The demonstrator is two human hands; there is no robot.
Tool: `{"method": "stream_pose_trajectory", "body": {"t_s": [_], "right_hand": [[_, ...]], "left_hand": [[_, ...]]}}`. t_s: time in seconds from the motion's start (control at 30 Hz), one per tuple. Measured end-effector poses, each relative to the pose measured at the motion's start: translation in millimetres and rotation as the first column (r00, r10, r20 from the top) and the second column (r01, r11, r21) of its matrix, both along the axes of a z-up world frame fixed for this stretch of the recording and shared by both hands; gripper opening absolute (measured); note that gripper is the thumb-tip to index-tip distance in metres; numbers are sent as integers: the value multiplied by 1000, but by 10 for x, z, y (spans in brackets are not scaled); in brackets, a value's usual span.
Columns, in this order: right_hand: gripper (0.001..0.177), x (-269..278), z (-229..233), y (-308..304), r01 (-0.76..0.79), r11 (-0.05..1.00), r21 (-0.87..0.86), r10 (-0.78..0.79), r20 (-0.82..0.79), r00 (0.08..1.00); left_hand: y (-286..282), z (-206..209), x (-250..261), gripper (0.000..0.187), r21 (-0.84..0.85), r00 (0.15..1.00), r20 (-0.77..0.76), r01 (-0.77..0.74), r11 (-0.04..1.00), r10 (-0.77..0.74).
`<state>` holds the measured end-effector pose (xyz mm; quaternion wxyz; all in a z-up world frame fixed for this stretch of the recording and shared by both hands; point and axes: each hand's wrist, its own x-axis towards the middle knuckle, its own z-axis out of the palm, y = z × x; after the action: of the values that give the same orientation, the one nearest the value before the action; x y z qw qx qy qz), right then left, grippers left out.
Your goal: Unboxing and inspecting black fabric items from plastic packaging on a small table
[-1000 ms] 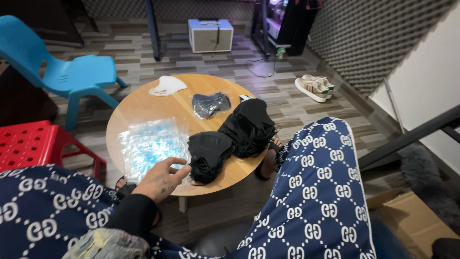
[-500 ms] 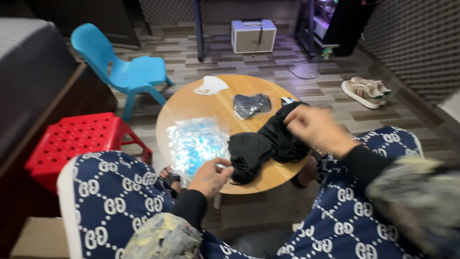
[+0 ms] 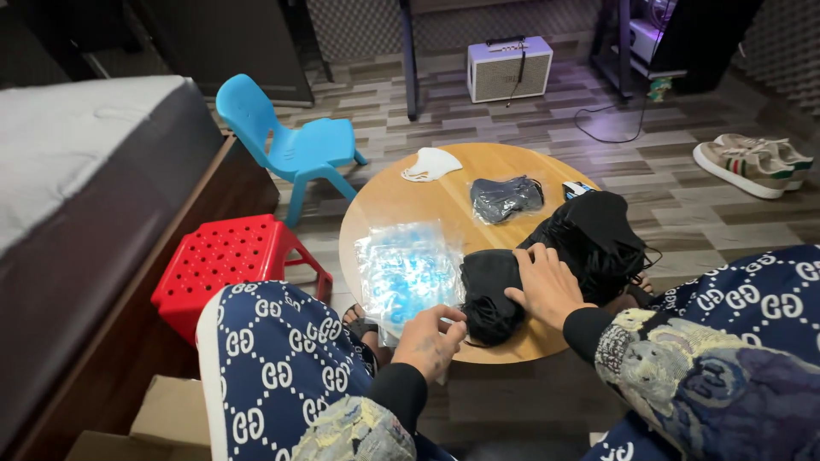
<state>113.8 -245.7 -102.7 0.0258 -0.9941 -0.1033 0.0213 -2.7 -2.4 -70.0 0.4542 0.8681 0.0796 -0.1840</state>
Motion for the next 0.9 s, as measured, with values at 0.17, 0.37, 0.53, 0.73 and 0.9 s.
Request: {"method": "stream_pose_trajectory", "body": {"t_s": [0.17,0.37,0.53,0.73,0.9], "right_hand": [[62,46,-167,-45,-69,997,17,63,225,972],[37,44,-60,-93,-55,987,153,11,272,962],[21,16,167,-93,45,959,279,-82,123,989],[23,11,358,-186,96,944,316,-149,147,978],[28,30,562,-355,148,916,372,-219,157,963]], "left_hand": [[-22,106,-56,26,-98,999,-16,-38,994,37],[-47,260,-100,28,-90,999,-6,-43,995,43],[-7,91,-21,26,-74,997,19,-68,995,70],[-25,54,37,29,-58,996,42,-76,995,78],[-46,402,-30,35,-132,989,28,-141,981,146]]}}
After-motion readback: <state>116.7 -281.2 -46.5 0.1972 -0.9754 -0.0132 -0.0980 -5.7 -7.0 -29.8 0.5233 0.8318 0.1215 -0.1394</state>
